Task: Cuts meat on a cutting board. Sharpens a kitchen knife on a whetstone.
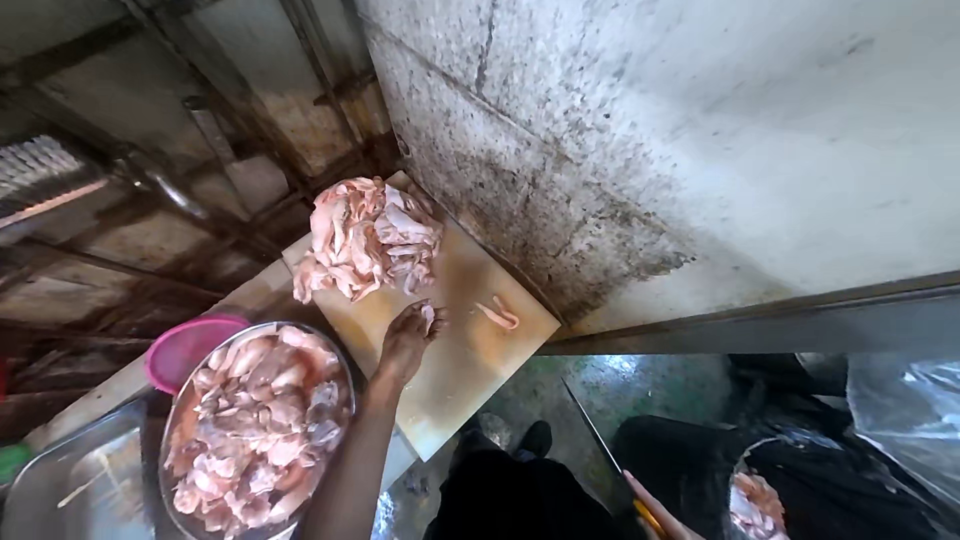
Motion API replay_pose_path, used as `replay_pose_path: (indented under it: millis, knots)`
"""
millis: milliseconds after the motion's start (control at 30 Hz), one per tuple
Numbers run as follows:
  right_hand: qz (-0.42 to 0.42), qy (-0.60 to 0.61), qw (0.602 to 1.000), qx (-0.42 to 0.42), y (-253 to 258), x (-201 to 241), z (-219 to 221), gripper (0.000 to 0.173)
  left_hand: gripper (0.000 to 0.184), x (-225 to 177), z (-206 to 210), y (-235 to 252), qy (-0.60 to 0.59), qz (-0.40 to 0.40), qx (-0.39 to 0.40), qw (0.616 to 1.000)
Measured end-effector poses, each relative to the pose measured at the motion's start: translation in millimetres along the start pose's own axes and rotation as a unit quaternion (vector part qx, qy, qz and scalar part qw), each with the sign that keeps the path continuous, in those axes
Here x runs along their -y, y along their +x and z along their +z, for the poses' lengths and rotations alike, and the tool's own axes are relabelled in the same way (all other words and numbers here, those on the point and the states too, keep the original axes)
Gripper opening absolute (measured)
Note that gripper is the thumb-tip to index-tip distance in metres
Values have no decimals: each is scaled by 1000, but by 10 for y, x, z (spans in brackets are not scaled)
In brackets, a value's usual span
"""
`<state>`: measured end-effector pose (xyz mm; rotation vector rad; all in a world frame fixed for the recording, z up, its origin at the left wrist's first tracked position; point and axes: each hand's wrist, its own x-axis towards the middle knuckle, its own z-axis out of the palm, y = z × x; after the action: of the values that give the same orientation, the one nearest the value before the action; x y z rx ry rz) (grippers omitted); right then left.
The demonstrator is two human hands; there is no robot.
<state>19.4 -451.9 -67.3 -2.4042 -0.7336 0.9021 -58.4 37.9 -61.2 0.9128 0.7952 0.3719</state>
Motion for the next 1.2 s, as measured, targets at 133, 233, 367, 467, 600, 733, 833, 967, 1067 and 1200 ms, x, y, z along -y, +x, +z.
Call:
replay_pose_path:
  millis: [133,233,367,467,600,733,833,967,1067,1200]
  knots:
    - [-58,3,998,-1,211,245,-31,51,36,98,81,-214,-14,27,39,999]
    - [-97,-16,995,-7,343,376,1,50,31,172,87,-318,-5,66,40,997]
    - [-126,9,992,-13,520,514,91,52,20,215,167,-433,22,116,17,993]
    - [-140,11,990,-11,641,606,128,51,15,280,238,-498,58,146,16,987]
    - [-116,23,993,-7,830,726,139,48,24,599,220,-403,216,99,-92,967]
    - [-100,4,994,37,1116,817,102,51,59,855,-25,-299,366,-32,-138,920]
    - [-92,-2,992,90,1286,909,34,52,44,986,-92,-365,378,7,-171,910]
    - [-92,-30,987,127,1502,1161,115,45,31,1106,-148,-271,442,93,-196,870]
    - [-98,-45,982,157,1647,1365,249,44,26,1116,-45,-147,454,121,-183,864]
    - [-87,-40,977,193,1775,1508,387,45,22,1137,156,-131,398,91,-190,893]
